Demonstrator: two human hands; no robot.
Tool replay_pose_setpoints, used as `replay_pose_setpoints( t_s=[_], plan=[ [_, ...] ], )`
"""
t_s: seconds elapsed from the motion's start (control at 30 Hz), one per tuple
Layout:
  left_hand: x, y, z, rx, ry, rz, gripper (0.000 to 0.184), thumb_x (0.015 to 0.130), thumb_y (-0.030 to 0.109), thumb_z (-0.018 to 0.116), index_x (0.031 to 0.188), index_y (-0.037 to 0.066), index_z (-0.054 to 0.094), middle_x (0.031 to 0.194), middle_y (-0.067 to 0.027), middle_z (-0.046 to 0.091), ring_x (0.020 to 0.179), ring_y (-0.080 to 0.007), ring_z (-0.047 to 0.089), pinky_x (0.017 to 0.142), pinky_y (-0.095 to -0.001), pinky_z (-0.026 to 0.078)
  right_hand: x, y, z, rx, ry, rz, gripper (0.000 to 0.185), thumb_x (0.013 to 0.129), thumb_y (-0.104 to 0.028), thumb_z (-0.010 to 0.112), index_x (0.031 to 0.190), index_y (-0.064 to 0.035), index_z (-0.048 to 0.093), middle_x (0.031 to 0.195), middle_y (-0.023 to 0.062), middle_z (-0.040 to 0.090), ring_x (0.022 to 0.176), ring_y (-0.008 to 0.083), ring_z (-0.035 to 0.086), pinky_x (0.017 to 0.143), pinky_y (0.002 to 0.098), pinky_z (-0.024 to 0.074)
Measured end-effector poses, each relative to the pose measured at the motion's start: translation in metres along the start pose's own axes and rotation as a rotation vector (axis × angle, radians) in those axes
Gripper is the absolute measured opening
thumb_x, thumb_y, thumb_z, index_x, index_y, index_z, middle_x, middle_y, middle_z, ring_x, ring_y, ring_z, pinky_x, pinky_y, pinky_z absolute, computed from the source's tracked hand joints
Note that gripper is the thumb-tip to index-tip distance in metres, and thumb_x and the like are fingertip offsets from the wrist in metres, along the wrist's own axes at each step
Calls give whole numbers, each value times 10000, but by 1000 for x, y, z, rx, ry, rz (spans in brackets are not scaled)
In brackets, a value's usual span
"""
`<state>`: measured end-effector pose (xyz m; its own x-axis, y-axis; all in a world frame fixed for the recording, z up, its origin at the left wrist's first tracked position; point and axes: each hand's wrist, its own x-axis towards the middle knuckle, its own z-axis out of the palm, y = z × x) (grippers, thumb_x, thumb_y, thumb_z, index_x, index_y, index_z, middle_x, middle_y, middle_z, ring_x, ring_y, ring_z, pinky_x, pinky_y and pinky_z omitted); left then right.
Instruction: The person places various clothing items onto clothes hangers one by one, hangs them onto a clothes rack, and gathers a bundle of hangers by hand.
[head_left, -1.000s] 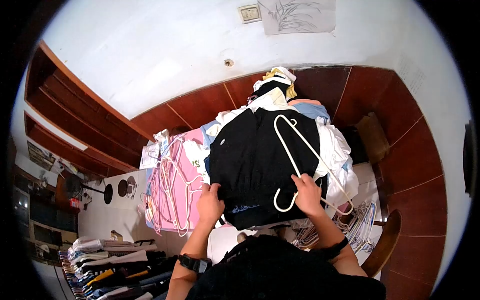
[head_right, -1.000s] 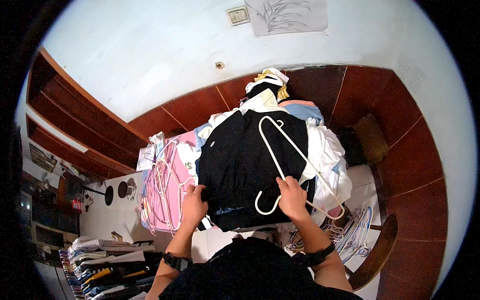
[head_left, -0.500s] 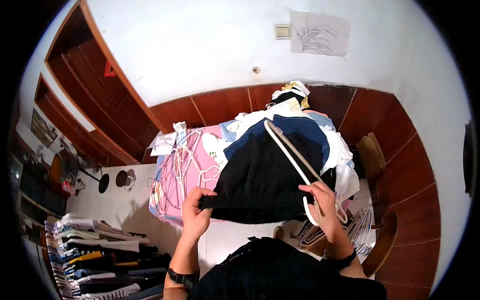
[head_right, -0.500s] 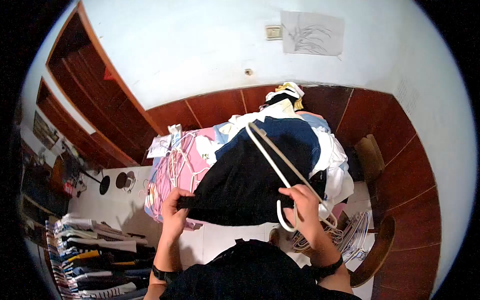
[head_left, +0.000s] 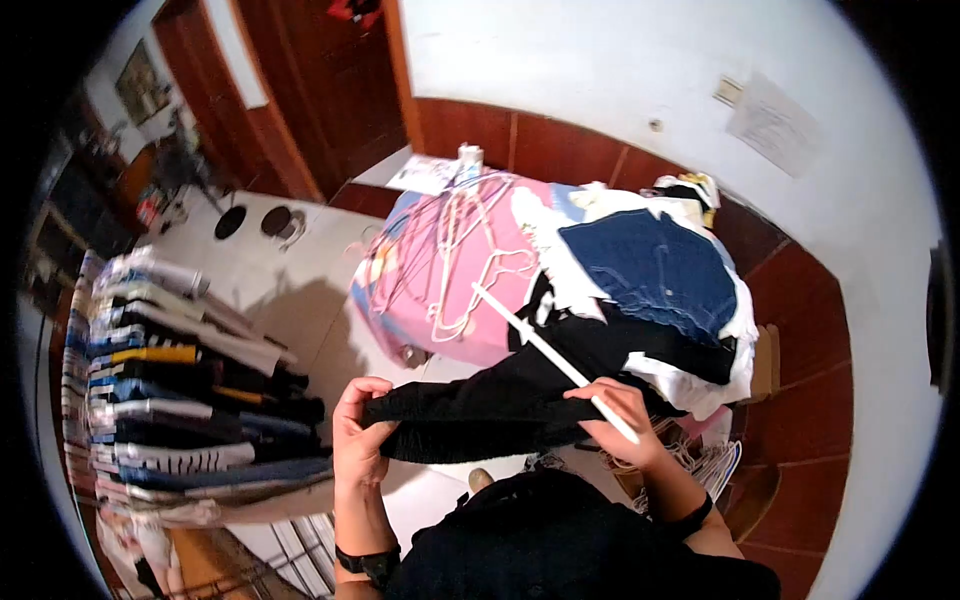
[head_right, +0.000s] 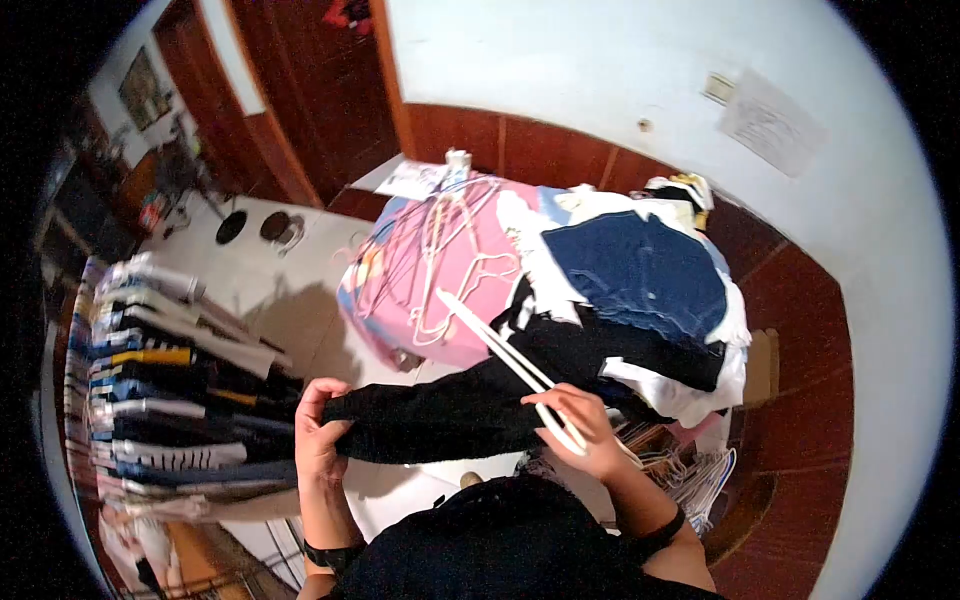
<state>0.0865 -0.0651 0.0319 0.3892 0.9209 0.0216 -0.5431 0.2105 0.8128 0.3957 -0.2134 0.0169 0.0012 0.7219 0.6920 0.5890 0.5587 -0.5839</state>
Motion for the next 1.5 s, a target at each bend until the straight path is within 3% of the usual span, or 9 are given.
replay_pose_setpoints(
  t_s=[0.07, 0.13, 0.4, 0.47, 0.63, 0.8, 1.07, 1.33, 1.5],
  plan=[
    [-12, 9, -23, 714, -36, 56, 327, 697, -51, 739, 995, 35, 635, 892, -12, 579, 805, -159, 566, 752, -286, 463, 15, -15, -7, -75, -300, 434, 426, 702, -24, 700, 1125, -63, 659, 897, 136, 642, 730, 280, 626, 657, 324, 496],
    [-24, 20, -23, 1154, -20, 134, 205, 716, 55, 790, 897, 14, 705, 767, -73, 530, 758, -203, 543, 701, -306, 436, 31, -18, 7, 23, -271, 382, 425, 689, -42, 704, 1112, -47, 660, 871, 123, 626, 756, 265, 626, 686, 312, 487],
    [-47, 37, -41, 1093, 244, 67, 149, 804, 89, 717, 835, -49, 670, 707, -75, 475, 709, -186, 481, 661, -298, 397, 53, -4, 39, 187, -491, 676, 369, 823, -119, 749, 1179, -80, 659, 991, 64, 711, 846, 121, 665, 744, 265, 524],
    [-48, 44, -35, 1142, 291, 81, 155, 808, 87, 712, 845, -57, 669, 721, -80, 490, 710, -183, 492, 663, -300, 406, 47, 18, 44, 207, -329, 364, 369, 842, -103, 727, 1203, -77, 653, 970, 54, 720, 836, 108, 671, 737, 251, 529],
    [-49, 41, -34, 1298, 452, 127, 180, 810, 109, 716, 891, -49, 689, 763, -106, 527, 749, -226, 539, 697, -319, 441, 49, 32, 16, 696, -414, 553, 273, 903, -10, 613, 1169, 32, 657, 890, 113, 717, 767, 120, 672, 672, 227, 514],
    [-50, 48, -13, 1506, 549, 145, 180, 813, 149, 726, 910, -2, 710, 838, -117, 555, 763, -273, 575, 697, -349, 473, 61, 36, 20, 631, -668, 540, 277, 891, -12, 633, 1164, 1, 677, 857, 101, 722, 747, 101, 656, 648, 221, 508],
    [-55, 32, 10, 1717, 586, 264, 126, 787, 179, 745, 849, 71, 722, 866, -83, 585, 713, -315, 634, 630, -411, 511, 76, 28, 74, 430, -810, 95, 283, 896, -84, 633, 1173, -47, 673, 836, 99, 713, 690, 192, 671, 649, 277, 523],
    [-64, -11, 34, 1919, 538, 350, 135, 797, 245, 708, 749, 121, 682, 865, -36, 542, 744, -245, 573, 565, -385, 481, 60, 17, 112, 661, -819, 427, 297, 905, -65, 592, 1191, -13, 655, 789, 57, 696, 669, 93, 616, 606, 247, 489],
    [-75, -20, 52, 2129, 596, 350, 139, 768, 251, 720, 854, 143, 728, 1095, -27, 596, 1043, -254, 515, 964, -457, 332, 46, 24, 127, 876, -891, 645, 308, 948, -82, 542, 1235, 1, 616, 840, 29, 661, 713, 83, 583, 680, 231, 488]
  ],
)
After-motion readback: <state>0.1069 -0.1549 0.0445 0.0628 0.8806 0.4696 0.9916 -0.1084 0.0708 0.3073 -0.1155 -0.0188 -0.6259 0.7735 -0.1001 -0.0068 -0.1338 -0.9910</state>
